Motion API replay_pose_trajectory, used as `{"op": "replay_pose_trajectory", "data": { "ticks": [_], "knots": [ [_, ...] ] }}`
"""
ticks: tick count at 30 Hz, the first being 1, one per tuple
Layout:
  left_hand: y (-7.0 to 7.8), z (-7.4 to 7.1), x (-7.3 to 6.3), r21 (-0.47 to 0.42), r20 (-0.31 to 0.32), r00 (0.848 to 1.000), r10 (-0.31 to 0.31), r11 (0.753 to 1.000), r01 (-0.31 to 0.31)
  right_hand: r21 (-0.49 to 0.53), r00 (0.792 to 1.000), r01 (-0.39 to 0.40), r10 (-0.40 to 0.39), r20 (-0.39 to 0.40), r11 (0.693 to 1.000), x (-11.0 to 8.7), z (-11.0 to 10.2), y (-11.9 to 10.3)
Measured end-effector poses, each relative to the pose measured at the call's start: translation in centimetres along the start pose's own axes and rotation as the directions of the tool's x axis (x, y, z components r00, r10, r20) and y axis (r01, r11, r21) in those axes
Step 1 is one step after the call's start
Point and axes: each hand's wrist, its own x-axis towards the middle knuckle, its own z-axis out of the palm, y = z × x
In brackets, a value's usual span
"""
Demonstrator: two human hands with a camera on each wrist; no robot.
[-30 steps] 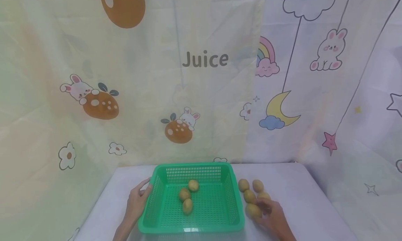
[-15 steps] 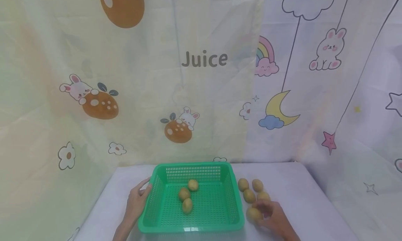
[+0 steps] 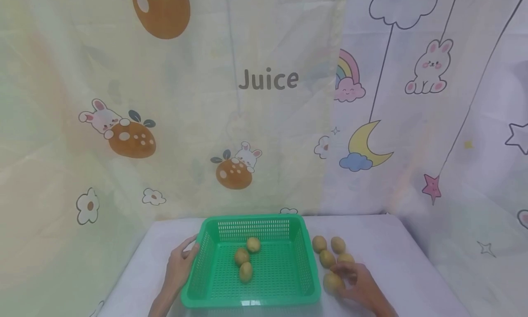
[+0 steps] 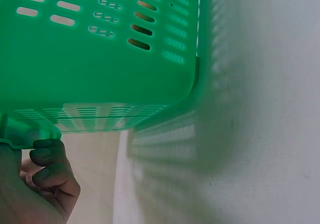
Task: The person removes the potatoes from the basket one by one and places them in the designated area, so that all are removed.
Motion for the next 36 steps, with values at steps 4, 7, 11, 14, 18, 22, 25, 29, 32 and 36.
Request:
{"op": "replay_pose_trajectory", "data": {
  "ticks": [4, 7, 11, 14, 18, 22, 25, 29, 32, 36],
  "knots": [
    [0.0, 0.0, 0.0, 0.007, 0.000, 1.000, -0.002, 1.000, 0.002, -0.010, 0.999, 0.041, -0.041, -0.002, 0.999, -0.1, 0.0, -0.3],
    [0.0, 0.0, 0.0, 0.013, -0.006, 1.000, -0.001, 1.000, 0.001, -0.010, 0.999, 0.045, -0.045, -0.002, 0.999, -0.2, -0.1, -0.4],
    [0.0, 0.0, 0.0, 0.013, -0.007, 1.000, -0.001, 1.000, 0.001, -0.020, 1.000, 0.014, -0.015, -0.024, 1.000, -0.1, -0.1, -0.7],
    [0.0, 0.0, -0.1, 0.012, -0.006, 1.000, -0.002, 1.000, 0.002, -0.038, 0.998, -0.033, 0.031, -0.063, 0.999, -0.1, -0.2, -1.2],
    [0.0, 0.0, 0.0, 0.008, -0.008, 1.000, 0.003, 1.000, -0.003, -0.059, 0.991, -0.094, 0.087, -0.106, 0.994, 0.1, -0.5, -2.1],
    [0.0, 0.1, 0.0, 0.000, -0.008, 1.000, 0.009, 1.000, -0.009, -0.063, 0.984, -0.104, 0.093, -0.151, 0.993, 0.4, -0.5, -3.1],
    [-0.1, 0.1, 0.0, -0.002, -0.009, 1.000, 0.010, 1.000, -0.010, -0.064, 0.978, -0.031, 0.017, -0.207, 0.998, 0.5, -0.4, -4.1],
    [0.0, 0.1, -0.1, 0.005, -0.014, 1.000, 0.008, 1.000, -0.008, -0.094, 0.954, 0.123, -0.144, -0.263, 0.988, 0.4, -0.4, -5.6],
    [0.0, 0.2, -0.1, 0.008, -0.015, 1.000, 0.004, 1.000, -0.004, -0.119, 0.930, 0.218, -0.243, -0.275, 0.969, 0.3, -0.3, -6.7],
    [0.1, 0.2, -0.1, 0.008, -0.020, 1.000, 0.002, 1.000, -0.002, -0.139, 0.910, 0.282, -0.310, -0.275, 0.949, 0.8, -0.3, -8.0]
  ]
}}
